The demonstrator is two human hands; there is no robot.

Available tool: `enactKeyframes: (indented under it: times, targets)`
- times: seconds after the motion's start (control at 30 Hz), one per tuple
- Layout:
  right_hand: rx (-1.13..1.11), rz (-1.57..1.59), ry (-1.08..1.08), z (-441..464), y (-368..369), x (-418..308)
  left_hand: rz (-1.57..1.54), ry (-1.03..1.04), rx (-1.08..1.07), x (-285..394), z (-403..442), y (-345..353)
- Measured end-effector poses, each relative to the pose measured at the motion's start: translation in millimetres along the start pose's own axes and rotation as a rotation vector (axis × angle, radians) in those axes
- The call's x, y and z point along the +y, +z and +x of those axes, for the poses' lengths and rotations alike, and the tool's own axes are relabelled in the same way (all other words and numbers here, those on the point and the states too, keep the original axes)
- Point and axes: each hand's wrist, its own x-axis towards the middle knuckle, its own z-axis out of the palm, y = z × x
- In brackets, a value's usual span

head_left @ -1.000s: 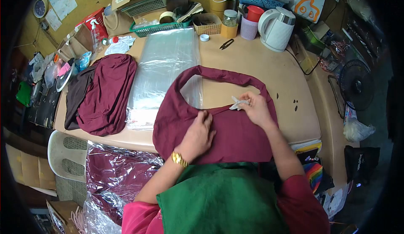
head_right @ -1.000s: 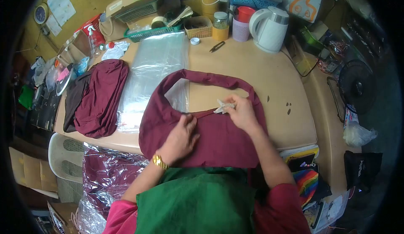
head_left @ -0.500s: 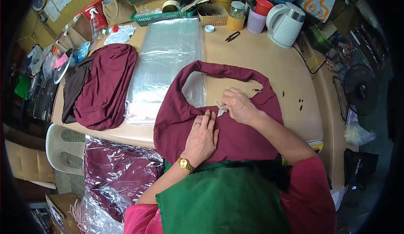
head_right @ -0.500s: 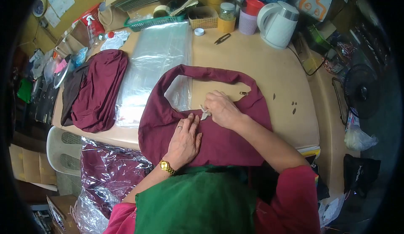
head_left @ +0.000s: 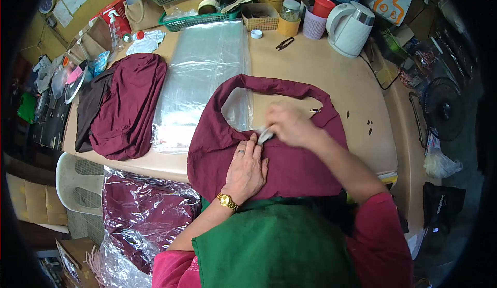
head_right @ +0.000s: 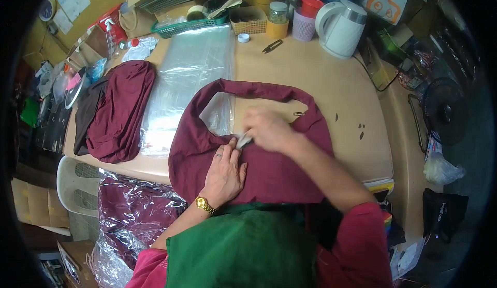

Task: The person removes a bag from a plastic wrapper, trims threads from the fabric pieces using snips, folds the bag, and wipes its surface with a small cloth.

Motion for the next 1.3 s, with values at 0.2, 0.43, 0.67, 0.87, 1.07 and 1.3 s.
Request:
enactKeyframes:
  times: [0.2, 0.43, 0.67, 0.87, 1.07, 1.3]
  targets:
    - [0.165, 0.123, 0.084, -24.0, 2.0, -10.1, -0.040, 0.027, 0.016, 0.1, -0.7, -5.5]
    - [0.195, 0.090, 0.264, -21.2, 19.5, -43.9, -0.184, 0.112, 0.047, -8.6, -2.9, -13.6]
    - [0.288, 0.211, 0.165, -25.5, 25.5, -42.5, -0.253, 0.318, 1.131, 18.6, -36.1, -233.3]
    - [0.302, 0.163, 0.138, -17.7, 27.8, -36.9, -0.003, 0.901, 1.886, 71.9, -31.3, -323.5]
    - [0.287, 0.152, 0.122, -16.2, 27.2, -35.9, 0.029, 0.898, 1.689, 72.8, -36.2, -319.4]
    - [0.271, 0.147, 0.155, -17.2, 25.8, -36.0, 0.051, 0.896, 1.648, 78.4, -36.9, -315.4]
